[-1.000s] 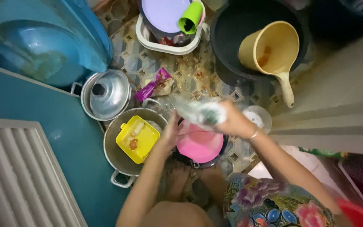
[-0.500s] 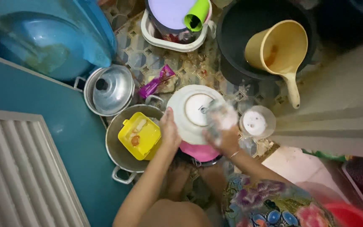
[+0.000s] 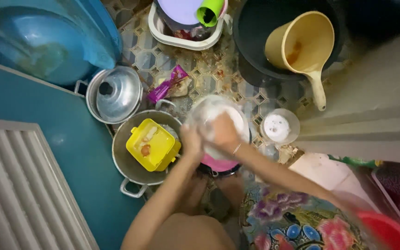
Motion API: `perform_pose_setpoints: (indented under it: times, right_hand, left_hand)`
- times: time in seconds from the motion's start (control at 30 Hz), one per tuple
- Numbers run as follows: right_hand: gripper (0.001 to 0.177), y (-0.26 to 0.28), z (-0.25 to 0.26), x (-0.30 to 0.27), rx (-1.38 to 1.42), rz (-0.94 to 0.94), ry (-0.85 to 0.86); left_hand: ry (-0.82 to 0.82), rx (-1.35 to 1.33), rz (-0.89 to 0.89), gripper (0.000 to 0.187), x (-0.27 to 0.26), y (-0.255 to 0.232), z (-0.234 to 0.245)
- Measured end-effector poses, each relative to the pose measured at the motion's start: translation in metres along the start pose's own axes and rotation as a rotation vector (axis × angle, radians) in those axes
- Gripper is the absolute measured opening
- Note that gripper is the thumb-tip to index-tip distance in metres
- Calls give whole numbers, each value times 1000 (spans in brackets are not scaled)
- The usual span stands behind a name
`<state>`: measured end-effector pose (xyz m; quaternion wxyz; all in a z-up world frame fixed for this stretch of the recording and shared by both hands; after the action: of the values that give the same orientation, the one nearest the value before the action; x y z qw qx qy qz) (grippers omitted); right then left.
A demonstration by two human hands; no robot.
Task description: Washing various kitchen utensils, plates, and bowls using a sponge and soap in a basin on the floor.
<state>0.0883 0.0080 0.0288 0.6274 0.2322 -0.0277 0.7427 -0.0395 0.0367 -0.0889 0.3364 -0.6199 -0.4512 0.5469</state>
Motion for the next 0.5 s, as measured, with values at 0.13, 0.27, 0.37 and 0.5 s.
perform_pose_setpoints:
  times: [0.13,0.27,0.37,0.5]
  right_hand:
    - [35,34,55,-21,55,247,-116]
    - [38,-49,31,-13,115,-382,-22]
    - [47,-93,26,-4,913,-921,20]
    - [42,-92,30,1,1500,-1087,413]
  left_hand:
    - [15,-717,240,56,28,7,21]
    - [229,-917,273,65,26,-37,19]
    - [355,-853,305,64,23,-22,18]
    - [345,-713,277,67,44,18,0]
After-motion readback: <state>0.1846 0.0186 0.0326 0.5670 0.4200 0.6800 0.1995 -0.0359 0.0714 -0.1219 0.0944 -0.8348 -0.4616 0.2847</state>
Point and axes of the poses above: each hand's wrist, its own x-axis towards the middle knuckle, its own z-axis out of the back of the hand, y = z × x, the point moved 5 cm from there along x, towards the middle knuckle, and after that the axes turned 9 degrees about -x, right-handed, at the moved point
